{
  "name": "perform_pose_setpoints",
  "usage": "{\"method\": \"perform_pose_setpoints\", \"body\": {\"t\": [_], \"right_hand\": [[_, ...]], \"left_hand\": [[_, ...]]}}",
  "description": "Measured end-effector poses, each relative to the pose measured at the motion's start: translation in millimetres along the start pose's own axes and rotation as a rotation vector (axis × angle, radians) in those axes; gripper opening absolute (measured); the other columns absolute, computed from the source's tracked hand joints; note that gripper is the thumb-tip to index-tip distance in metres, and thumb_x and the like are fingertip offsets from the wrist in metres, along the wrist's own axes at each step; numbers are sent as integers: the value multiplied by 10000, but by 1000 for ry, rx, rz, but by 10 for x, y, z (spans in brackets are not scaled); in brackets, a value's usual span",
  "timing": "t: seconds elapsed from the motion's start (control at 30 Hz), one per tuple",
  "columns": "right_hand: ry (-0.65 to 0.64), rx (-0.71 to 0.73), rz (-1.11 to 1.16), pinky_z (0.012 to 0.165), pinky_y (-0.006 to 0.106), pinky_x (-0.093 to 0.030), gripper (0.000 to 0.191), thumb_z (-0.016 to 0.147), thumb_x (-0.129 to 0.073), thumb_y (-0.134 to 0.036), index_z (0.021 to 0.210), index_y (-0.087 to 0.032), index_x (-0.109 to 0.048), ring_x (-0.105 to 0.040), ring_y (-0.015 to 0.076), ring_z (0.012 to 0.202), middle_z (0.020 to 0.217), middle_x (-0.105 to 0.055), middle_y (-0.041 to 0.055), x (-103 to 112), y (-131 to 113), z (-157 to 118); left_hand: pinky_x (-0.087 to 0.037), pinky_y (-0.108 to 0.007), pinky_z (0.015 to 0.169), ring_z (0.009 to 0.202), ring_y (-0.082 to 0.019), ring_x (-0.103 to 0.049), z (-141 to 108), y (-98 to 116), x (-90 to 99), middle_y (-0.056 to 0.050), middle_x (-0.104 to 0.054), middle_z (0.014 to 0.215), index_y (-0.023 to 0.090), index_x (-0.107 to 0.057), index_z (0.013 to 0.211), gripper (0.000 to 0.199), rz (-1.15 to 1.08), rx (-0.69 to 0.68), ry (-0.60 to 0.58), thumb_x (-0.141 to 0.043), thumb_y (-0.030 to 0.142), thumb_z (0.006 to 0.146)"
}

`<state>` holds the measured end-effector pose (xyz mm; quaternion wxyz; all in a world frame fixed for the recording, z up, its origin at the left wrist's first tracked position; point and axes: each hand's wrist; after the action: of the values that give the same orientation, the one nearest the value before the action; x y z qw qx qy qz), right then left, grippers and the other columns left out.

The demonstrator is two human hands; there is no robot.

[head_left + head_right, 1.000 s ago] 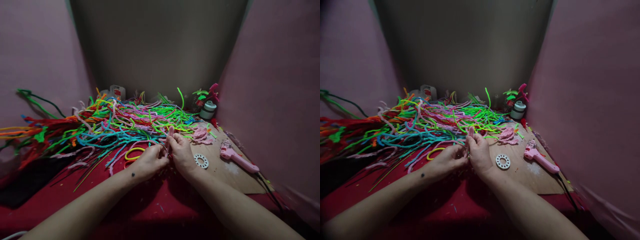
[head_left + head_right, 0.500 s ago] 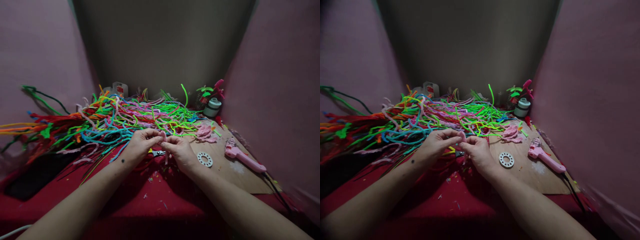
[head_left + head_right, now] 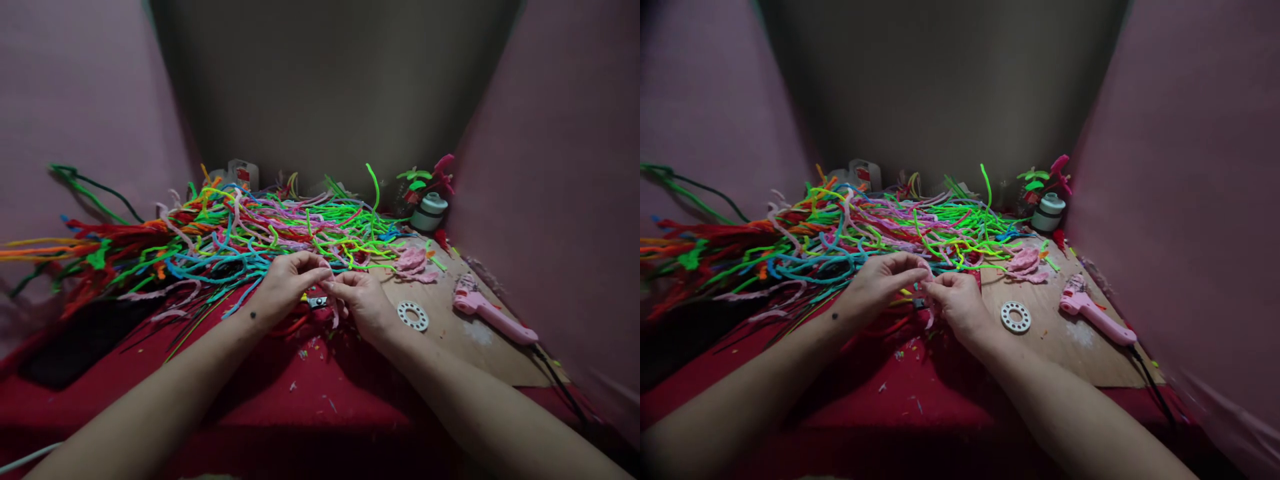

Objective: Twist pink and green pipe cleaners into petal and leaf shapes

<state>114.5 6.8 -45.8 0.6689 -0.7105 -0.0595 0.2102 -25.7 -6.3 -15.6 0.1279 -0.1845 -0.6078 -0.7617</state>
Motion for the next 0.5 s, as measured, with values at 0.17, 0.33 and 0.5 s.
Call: {"method": "perform_pose_setpoints", "body": {"t": [0.17, 0.33, 0.5], "right_hand": [[30, -62, -2, 333, 211, -223, 195, 618, -634, -214, 472, -156, -518, -331, 57, 295, 347, -442, -48, -13, 35, -5], [-30, -120, 80, 334, 218, -215, 205, 634, -636, -246, 483, -148, -535, -356, 65, 280, 351, -465, -32, 0, 40, 9], [-24, -99, 92, 331, 207, -211, 270, 639, -686, -331, 515, -143, -537, -357, 57, 284, 372, -475, -37, 5, 45, 24]], "left_hand": [[-405, -288, 719, 717, -157, -516, 13, -114, 12, -38, -621, 697, 167, -616, 686, 158, 427, -426, 164, -506, 192, 796], [-404, -268, 699, 716, -144, -513, 23, -162, -10, -37, -606, 704, 162, -619, 709, 169, 429, -468, 194, -504, 212, 823], [-417, -250, 666, 700, -131, -539, 62, -73, 28, -23, -600, 714, 144, -617, 717, 182, 158, -208, 132, -524, 278, 796]]}}
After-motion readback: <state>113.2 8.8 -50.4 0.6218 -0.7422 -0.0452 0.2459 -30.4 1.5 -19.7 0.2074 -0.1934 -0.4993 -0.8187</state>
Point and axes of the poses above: each hand's wrist, its own z-axis towards the middle knuckle, its own x-axis out of the back of the hand, y = z × x
